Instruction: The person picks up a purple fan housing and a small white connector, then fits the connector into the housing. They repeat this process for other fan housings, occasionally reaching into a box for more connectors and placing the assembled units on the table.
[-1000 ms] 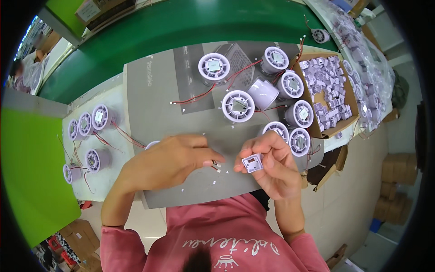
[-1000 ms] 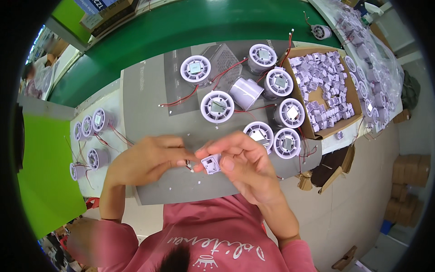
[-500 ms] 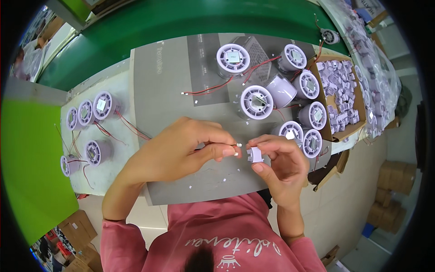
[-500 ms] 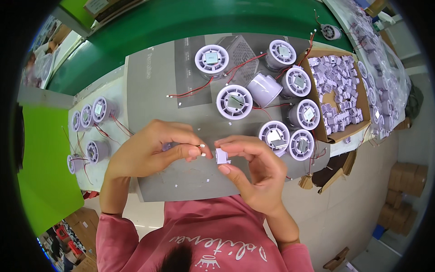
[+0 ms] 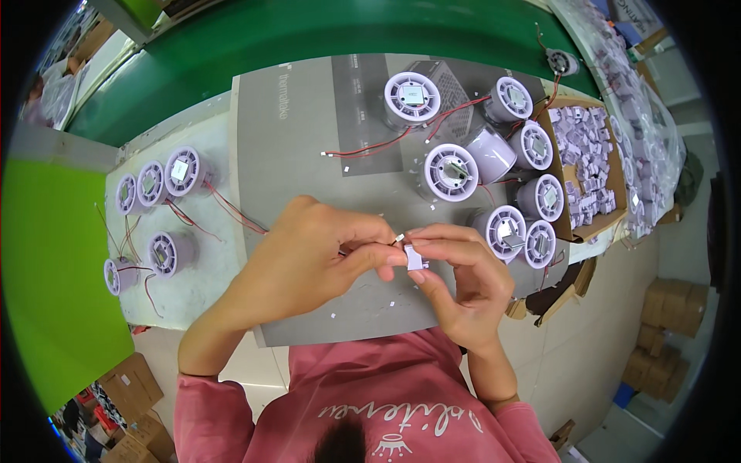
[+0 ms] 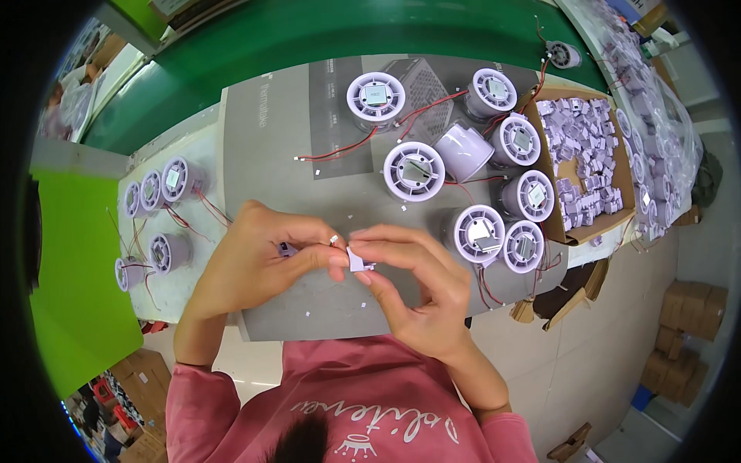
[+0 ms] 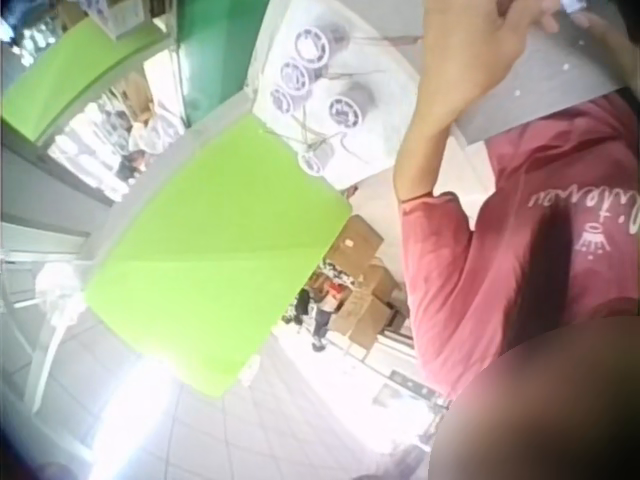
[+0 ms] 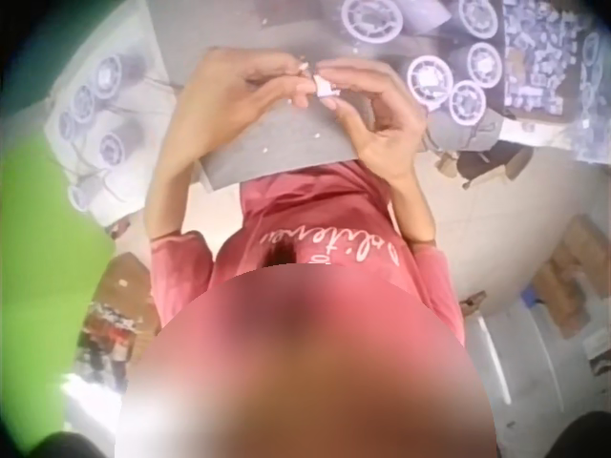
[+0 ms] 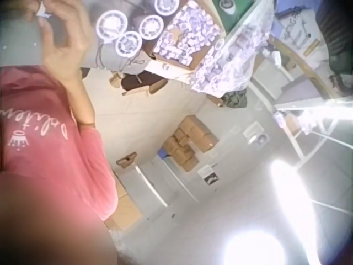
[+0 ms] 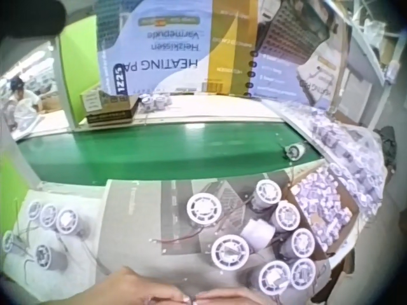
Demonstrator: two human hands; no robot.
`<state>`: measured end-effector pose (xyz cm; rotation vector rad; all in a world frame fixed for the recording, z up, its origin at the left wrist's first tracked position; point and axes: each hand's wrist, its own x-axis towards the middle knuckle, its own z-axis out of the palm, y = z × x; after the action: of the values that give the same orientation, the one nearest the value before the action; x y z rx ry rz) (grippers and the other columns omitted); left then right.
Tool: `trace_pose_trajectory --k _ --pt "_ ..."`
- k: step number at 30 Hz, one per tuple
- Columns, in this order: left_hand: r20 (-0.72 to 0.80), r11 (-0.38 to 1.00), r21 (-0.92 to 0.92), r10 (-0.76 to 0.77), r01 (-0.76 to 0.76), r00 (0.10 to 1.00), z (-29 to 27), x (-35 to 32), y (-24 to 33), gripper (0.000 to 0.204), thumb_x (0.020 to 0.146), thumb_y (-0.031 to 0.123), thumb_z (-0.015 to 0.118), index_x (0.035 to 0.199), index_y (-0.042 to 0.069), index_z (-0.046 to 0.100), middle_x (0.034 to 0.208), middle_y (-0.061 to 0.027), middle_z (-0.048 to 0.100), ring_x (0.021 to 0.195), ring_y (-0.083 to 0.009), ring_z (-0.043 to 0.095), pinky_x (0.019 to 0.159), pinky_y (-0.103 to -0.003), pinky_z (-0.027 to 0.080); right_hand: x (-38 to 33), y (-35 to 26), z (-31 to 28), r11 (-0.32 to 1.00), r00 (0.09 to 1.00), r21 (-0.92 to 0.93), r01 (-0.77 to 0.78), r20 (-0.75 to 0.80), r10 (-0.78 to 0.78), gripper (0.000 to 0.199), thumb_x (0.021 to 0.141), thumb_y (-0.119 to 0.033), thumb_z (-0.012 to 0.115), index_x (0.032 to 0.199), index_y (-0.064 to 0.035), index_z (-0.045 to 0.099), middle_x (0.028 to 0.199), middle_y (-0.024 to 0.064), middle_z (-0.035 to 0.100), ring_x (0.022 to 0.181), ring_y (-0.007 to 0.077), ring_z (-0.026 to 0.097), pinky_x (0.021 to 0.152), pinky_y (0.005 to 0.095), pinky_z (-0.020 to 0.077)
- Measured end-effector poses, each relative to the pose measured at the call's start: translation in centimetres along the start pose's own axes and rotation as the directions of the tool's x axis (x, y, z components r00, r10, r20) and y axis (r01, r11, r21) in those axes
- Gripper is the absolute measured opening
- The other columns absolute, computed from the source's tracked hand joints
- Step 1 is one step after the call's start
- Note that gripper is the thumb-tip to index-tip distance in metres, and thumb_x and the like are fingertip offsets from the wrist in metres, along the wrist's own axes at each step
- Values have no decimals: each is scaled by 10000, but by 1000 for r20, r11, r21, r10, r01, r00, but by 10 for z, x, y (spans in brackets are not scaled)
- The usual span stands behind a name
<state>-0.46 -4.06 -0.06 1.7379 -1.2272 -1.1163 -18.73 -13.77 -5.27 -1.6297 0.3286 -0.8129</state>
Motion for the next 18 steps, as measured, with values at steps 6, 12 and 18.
trace_pose_trajectory --k 6,12,18 --pt "-235 991 16 133 -133 963 7 5 -13 130 885 78 662 993 46 727 756 -57 702 605 -91 592 566 -242 457 -1 1 6 975 994 -192 -110 -42 104 303 766 97 716 1054 33 650 1051 136 663 890 174 631 803 286 526" --pt "-143 840 434 420 -324 896 4 3 -16 292 873 5 593 1129 100 699 721 -65 605 637 -201 576 615 -301 429 -8 16 11 931 942 173 -320 -42 332 328 847 66 677 1157 46 569 1120 98 633 977 139 615 870 270 500" --pt "-185 807 512 439 -295 879 2 -5 -15 207 802 55 660 1003 95 689 705 -47 557 668 -233 524 632 -354 392 -6 11 8 813 870 335 -477 52 489 322 877 34 661 1179 36 550 1107 92 637 1010 140 617 897 266 492"
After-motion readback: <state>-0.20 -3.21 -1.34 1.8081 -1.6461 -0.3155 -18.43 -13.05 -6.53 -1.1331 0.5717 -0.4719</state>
